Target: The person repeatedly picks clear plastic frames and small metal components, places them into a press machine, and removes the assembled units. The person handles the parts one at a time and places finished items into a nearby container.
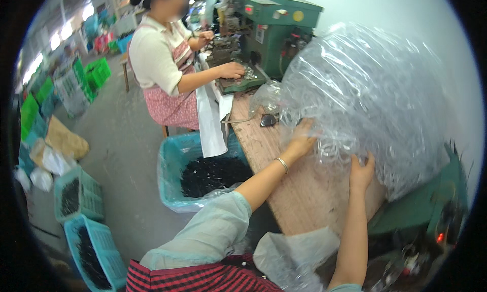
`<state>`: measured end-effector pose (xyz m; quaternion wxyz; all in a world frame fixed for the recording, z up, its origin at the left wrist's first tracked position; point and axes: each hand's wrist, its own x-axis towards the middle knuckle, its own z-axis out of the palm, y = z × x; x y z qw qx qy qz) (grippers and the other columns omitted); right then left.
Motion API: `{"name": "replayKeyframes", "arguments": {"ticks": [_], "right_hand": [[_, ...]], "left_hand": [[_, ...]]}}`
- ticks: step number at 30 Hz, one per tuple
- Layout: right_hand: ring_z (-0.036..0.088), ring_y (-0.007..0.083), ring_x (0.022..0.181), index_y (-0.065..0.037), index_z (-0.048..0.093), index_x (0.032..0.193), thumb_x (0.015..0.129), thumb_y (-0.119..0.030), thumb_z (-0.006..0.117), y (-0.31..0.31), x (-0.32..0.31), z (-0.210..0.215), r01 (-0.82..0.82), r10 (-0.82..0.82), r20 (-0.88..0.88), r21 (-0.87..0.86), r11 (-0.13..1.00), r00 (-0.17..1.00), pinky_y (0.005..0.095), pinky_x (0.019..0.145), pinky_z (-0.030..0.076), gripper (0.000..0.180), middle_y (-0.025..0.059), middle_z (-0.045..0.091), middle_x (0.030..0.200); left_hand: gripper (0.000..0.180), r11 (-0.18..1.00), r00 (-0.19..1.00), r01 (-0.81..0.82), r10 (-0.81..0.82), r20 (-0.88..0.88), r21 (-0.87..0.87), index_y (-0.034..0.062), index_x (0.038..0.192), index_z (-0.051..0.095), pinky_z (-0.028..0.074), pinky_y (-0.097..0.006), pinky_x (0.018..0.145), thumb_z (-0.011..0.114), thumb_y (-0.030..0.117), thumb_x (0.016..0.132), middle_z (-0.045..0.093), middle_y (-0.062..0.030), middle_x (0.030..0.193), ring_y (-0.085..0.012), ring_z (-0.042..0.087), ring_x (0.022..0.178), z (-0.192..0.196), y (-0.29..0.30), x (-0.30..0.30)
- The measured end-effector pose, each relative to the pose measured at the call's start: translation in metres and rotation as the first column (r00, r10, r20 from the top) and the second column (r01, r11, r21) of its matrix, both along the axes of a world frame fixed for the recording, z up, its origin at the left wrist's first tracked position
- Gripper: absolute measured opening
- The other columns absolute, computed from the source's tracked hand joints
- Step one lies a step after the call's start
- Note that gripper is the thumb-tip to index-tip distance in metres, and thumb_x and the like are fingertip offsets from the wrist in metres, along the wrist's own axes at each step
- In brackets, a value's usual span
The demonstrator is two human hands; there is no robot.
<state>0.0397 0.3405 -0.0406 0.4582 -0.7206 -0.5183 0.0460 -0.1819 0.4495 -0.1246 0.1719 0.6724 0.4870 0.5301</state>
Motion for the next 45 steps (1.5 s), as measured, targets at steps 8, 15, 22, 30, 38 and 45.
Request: {"name": "replayKeyframes", "arguments": {"ticks": [8, 15, 22, 30, 38, 45], "right_hand": [[0.058, 0.045, 0.123, 0.006, 0.055, 0.134, 0.086, -0.043, 0.074, 0.145, 0.123, -0.034, -0.079, 0.145, 0.34, -0.201, 0.976, 0.929, 0.0481, 0.102, 0.045, 0.071, 0.0291, 0.062, 0.129], [0.061, 0.0444, 0.119, 0.003, 0.06, 0.125, 0.089, -0.038, 0.069, 0.133, 0.003, 0.022, 0.151, 0.079, 0.38, -0.541, 0.828, 0.922, 0.0491, 0.096, 0.049, 0.055, 0.0293, 0.063, 0.127], [0.063, 0.0398, 0.115, 0.002, 0.059, 0.13, 0.089, -0.026, 0.07, 0.169, 0.159, -0.101, -0.32, 0.321, -0.197, 0.038, 0.947, 0.926, 0.0465, 0.091, 0.052, 0.05, 0.0243, 0.063, 0.13], [0.061, 0.0347, 0.12, -0.008, 0.066, 0.125, 0.08, -0.02, 0.074, 0.053, 0.163, -0.051, 0.108, 0.188, 0.586, -0.432, 0.896, 0.788, 0.044, 0.101, 0.049, 0.048, 0.0162, 0.064, 0.132], [0.071, 0.0349, 0.096, -0.006, 0.077, 0.107, 0.08, -0.02, 0.066, -0.019, 0.152, 0.022, 0.303, -0.247, 0.177, -0.624, 0.72, 0.953, 0.0433, 0.083, 0.054, 0.032, 0.0185, 0.075, 0.108], [0.071, 0.0282, 0.101, -0.005, 0.073, 0.119, 0.084, -0.039, 0.074, -0.006, 0.068, 0.069, 0.242, -0.251, 0.083, 0.107, 0.964, 0.964, 0.0395, 0.089, 0.054, 0.048, 0.0144, 0.075, 0.11]], "left_hand": [[0.08, 0.978, 0.983, -0.051, 0.014, -0.185, -0.201, 0.0178, 0.141, 0.06, 0.032, -0.048, 0.117, 0.061, 0.073, 0.083, 0.045, -0.0228, 0.152, -0.0435, 0.041, 0.138, 0.072, 0.032, 0.0], [0.093, 0.984, 0.979, -0.045, 0.009, -0.203, -0.171, 0.014, 0.15, 0.049, 0.023, -0.052, 0.121, 0.061, 0.076, 0.081, 0.031, -0.0322, 0.156, -0.0494, 0.033, 0.141, 0.04, 0.042, 0.005], [0.099, 0.971, 0.99, -0.024, -0.011, -0.143, -0.237, 0.0126, 0.152, 0.045, 0.022, -0.057, 0.119, 0.067, 0.074, 0.077, 0.022, -0.0354, 0.159, -0.056, 0.03, 0.138, 0.033, -0.003, 0.054], [0.106, 0.956, 0.979, 0.198, -0.203, 0.001, -0.216, 0.0022, 0.145, 0.05, 0.022, -0.057, 0.118, 0.067, 0.078, 0.073, 0.029, -0.033, 0.159, -0.0481, 0.029, 0.145, 0.047, -0.073, 0.079], [0.084, 0.954, 0.834, 0.287, -0.292, -0.468, -0.084, 0.005, 0.123, 0.069, 0.029, -0.07, 0.107, 0.072, 0.072, 0.073, 0.032, -0.0264, 0.158, -0.0418, 0.032, 0.142, 0.072, -0.119, 0.122], [0.078, 0.83, 0.58, 0.518, -0.519, -0.628, -0.207, -0.0005, 0.12, 0.068, 0.047, -0.056, 0.1, 0.084, 0.057, 0.071, 0.044, -0.0282, 0.146, -0.0441, 0.046, 0.13, 0.092, -0.139, 0.116]]}}
